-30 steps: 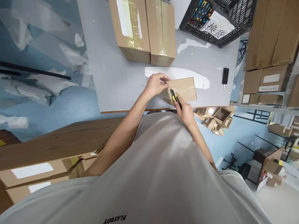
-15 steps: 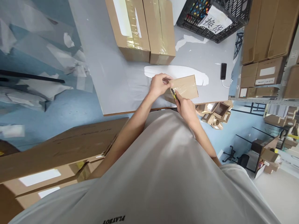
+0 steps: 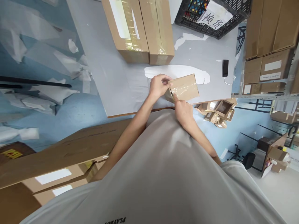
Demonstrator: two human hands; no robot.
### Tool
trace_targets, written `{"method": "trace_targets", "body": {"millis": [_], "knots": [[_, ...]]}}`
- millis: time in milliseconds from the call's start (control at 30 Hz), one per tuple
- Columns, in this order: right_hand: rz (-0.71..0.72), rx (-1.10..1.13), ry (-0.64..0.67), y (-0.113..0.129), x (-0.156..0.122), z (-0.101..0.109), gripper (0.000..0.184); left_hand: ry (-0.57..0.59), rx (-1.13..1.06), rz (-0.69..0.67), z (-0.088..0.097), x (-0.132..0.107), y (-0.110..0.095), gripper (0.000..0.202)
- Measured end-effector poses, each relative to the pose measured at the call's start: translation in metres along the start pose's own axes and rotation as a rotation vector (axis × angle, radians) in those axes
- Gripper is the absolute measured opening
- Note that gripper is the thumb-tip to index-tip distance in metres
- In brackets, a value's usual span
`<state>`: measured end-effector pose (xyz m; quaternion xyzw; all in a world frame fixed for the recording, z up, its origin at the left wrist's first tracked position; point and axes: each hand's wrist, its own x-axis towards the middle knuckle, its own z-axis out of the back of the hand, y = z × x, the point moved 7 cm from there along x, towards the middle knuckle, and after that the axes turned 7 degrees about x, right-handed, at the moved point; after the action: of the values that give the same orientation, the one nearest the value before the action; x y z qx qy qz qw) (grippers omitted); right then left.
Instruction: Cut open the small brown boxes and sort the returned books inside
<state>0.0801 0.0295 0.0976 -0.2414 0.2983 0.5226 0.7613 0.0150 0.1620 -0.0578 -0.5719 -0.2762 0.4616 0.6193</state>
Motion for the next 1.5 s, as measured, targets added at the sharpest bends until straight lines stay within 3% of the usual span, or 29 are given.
{"method": "trace_targets", "body": {"millis": [233,333,400,533,633,700,833,967,1300,1500], "knots": [[0.040,-0.010,0.059,-0.019,-0.019,-0.018,0.080,-0.034,0.032,0.023,0.002,-0.006,-0.001,0.028],[0.070,0.023,0.043,-0.037,-0.025,-0.014,0.070,-0.050,0.031,0.030,0.003,-0.013,-0.003,0.028],[0.063,0.070,-0.029,-0.059,-0.021,-0.001,0.065,-0.080,0.036,0.038,0.005,-0.018,-0.004,0.028],[-0.043,0.215,-0.325,-0.129,0.008,0.032,0.064,-0.162,0.116,0.047,0.008,-0.027,-0.009,0.030],[-0.054,0.349,-0.444,-0.173,0.041,0.036,0.063,-0.245,0.301,-0.025,0.003,-0.032,-0.031,0.034],[-0.008,0.418,-0.448,-0.186,0.061,0.030,0.062,-0.260,0.432,-0.114,-0.014,-0.033,-0.054,0.033],[0.104,0.479,-0.390,-0.188,0.078,0.021,0.058,-0.134,0.580,-0.254,-0.071,-0.028,-0.091,0.028],[0.201,0.482,-0.293,-0.181,0.080,0.019,0.058,-0.042,0.660,-0.264,-0.108,-0.023,-0.099,0.037],[0.297,0.456,-0.207,-0.177,0.082,0.019,0.055,-0.057,0.705,-0.250,-0.113,-0.025,-0.088,0.035],[0.228,0.364,-0.172,-0.169,0.076,0.020,0.056,-0.074,0.688,-0.279,-0.113,-0.026,-0.085,0.035]]}}
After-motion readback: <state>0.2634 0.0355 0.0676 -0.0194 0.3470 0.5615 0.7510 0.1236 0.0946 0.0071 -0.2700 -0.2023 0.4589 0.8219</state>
